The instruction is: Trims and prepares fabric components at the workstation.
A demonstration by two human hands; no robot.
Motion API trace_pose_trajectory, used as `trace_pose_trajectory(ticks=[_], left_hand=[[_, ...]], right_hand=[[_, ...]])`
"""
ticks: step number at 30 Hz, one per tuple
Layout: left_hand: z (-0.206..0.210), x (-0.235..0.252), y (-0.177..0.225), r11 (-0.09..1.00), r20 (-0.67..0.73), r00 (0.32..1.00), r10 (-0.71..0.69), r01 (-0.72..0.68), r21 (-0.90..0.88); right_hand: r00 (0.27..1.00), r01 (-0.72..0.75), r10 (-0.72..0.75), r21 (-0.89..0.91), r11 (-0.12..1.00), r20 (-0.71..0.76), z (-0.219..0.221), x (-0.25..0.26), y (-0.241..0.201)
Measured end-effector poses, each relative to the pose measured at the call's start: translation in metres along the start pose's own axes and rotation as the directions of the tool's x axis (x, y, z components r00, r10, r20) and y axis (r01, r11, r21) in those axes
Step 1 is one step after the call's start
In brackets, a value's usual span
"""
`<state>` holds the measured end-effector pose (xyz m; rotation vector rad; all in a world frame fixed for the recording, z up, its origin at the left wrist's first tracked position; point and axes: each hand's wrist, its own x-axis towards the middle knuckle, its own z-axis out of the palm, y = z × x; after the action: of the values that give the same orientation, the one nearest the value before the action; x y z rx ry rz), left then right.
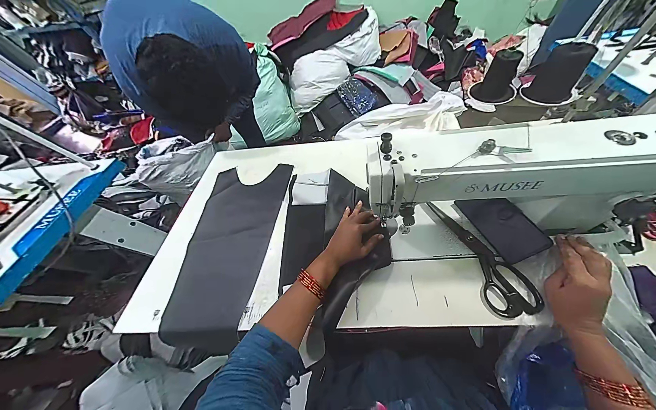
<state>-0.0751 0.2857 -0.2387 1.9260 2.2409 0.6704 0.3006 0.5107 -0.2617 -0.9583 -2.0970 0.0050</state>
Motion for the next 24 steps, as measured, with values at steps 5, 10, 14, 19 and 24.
trace_pose_trajectory(ticks=[5, 10, 14, 19, 24], left_hand=[[-0.025, -0.009, 0.05, 0.979, 0.275, 0.94, -0.203, 0.196, 0.05], [-0.027, -0.024, 0.09, 0.908, 0.45, 0.791, -0.414, 0.393, 0.145], [-0.008, -0.034, 0.08, 0.926, 0.331, 0.865, -0.377, 0.362, 0.108], [-0.001, -0.034, 0.065, 0.946, 0.227, 0.919, -0.323, 0.316, 0.067], [-0.001, -0.023, 0.053, 0.955, 0.186, 0.936, -0.298, 0.292, 0.055]], right_hand=[[1.0, -0.001, 0.001, 0.001, 1.0, 0.001, 0.001, 0.0, 0.0], [1.0, -0.002, 0.002, 0.001, 1.0, 0.007, 0.0, 0.0, -0.001], [1.0, -0.003, 0.003, -0.003, 1.0, 0.007, 0.0, -0.001, -0.001], [1.0, -0.013, 0.012, 0.023, 1.0, 0.022, -0.001, 0.0, -0.002], [1.0, -0.005, 0.004, 0.024, 1.0, 0.017, -0.001, 0.0, -0.003]])
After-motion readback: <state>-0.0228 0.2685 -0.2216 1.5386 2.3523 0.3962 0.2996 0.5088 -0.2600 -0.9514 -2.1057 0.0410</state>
